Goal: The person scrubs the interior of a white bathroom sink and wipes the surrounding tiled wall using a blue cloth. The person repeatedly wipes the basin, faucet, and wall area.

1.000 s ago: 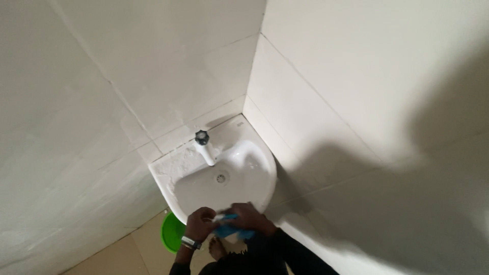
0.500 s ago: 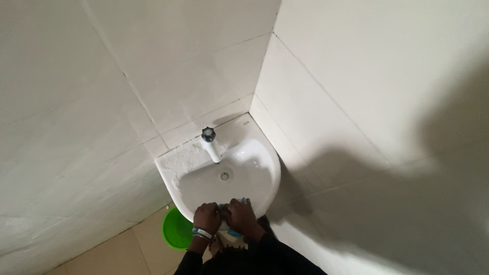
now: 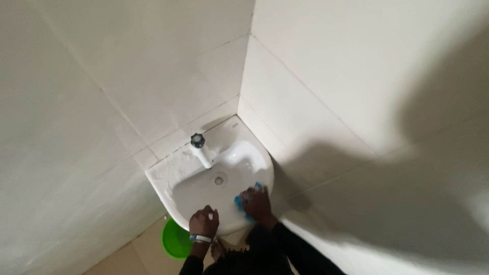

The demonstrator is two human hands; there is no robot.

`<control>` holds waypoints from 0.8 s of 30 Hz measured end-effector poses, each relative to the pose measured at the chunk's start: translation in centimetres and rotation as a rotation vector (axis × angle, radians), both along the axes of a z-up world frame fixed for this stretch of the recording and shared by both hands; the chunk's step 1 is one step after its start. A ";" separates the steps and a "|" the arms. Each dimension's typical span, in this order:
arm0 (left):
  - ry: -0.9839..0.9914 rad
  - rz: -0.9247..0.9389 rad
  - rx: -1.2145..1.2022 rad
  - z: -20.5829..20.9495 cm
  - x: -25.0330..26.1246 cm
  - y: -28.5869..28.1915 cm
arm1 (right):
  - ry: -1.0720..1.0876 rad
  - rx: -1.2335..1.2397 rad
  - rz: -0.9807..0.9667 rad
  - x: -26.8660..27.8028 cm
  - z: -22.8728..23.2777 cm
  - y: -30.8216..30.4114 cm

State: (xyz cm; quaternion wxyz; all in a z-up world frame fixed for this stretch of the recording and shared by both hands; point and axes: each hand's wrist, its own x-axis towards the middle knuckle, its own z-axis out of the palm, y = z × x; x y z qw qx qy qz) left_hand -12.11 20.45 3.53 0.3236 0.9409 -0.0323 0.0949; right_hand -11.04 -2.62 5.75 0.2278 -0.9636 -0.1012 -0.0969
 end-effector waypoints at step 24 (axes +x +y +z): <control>0.237 -0.112 0.142 -1.6 0.4 -2.6 | -0.166 0.085 -0.479 -1.3 1.2 0.0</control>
